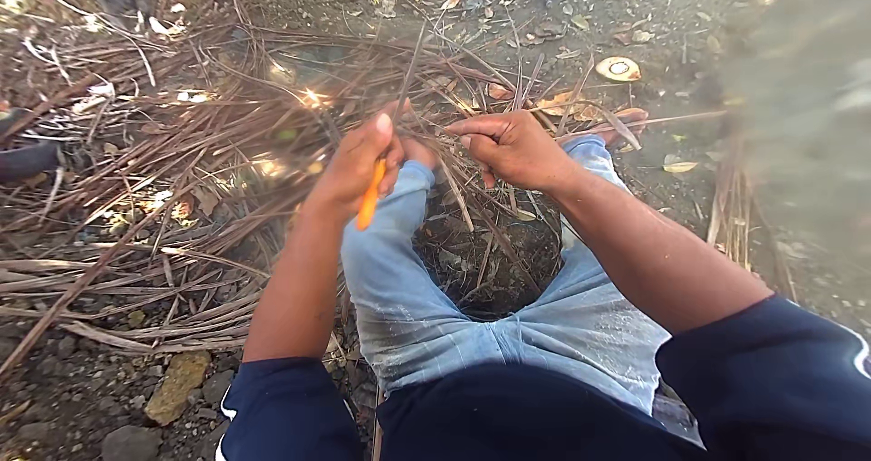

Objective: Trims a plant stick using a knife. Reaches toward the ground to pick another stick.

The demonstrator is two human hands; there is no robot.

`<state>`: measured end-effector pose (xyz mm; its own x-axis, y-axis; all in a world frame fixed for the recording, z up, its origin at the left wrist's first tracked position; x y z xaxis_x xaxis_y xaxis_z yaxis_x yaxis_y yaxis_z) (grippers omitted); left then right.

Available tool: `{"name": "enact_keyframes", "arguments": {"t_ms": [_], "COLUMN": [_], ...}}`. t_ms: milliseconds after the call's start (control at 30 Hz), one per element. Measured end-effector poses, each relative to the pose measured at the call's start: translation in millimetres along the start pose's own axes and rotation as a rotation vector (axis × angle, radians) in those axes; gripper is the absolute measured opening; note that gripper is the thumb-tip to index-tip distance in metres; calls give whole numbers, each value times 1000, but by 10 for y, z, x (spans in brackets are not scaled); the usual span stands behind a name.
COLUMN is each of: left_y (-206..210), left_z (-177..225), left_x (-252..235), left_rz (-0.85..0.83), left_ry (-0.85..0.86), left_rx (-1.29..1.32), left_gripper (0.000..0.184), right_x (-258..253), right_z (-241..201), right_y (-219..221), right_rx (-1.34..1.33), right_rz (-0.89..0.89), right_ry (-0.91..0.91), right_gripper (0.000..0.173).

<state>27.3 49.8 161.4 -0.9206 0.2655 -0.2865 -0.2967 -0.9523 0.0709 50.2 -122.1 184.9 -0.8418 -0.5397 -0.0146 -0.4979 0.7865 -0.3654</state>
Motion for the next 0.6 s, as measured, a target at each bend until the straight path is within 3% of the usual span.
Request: {"name": "enact_keyframes", "arguments": {"t_ms": [167, 233, 300, 367, 433, 467, 600], "left_y": [-10, -73, -207, -504, -657, -501, 545], "left_z": [26, 76, 87, -182, -618, -863, -1665], "left_x": [-1, -19, -77, -111, -58, -27, 195], "left_rz": [40, 80, 145, 303, 421, 358, -440], "left_ry": [17, 67, 96, -13, -205, -300, -526], "left_rx": [136, -138, -630, -740, -550, -458, -625], "left_gripper": [47, 45, 45, 48, 48, 47, 49], "right_x": [13, 9, 0, 17, 36, 31, 44], "right_z": [-17, -18, -8, -14, -64, -85, -72], "right_y": [53, 80, 99, 99, 44, -3, -134], "right_rx": [-6, -12, -1, 19, -5, -49, -248], "right_rz": [-35, -48, -56, -54, -49, -45, -43], "right_ry": [-14, 6, 78, 131, 119, 100, 66], "right_gripper": [30, 30, 30, 31, 31, 31, 23]}}
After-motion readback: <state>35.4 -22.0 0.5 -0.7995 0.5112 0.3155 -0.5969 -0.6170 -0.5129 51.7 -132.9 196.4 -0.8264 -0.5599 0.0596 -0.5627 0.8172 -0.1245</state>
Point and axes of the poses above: each hand's wrist, its own x-axis away from the middle knuckle, its own y-axis out of the palm, z = x × y, the point moved 10 cm from there along -x, towards the middle knuckle, and after that the axes turned 14 degrees about y, right-handed, at the moved point
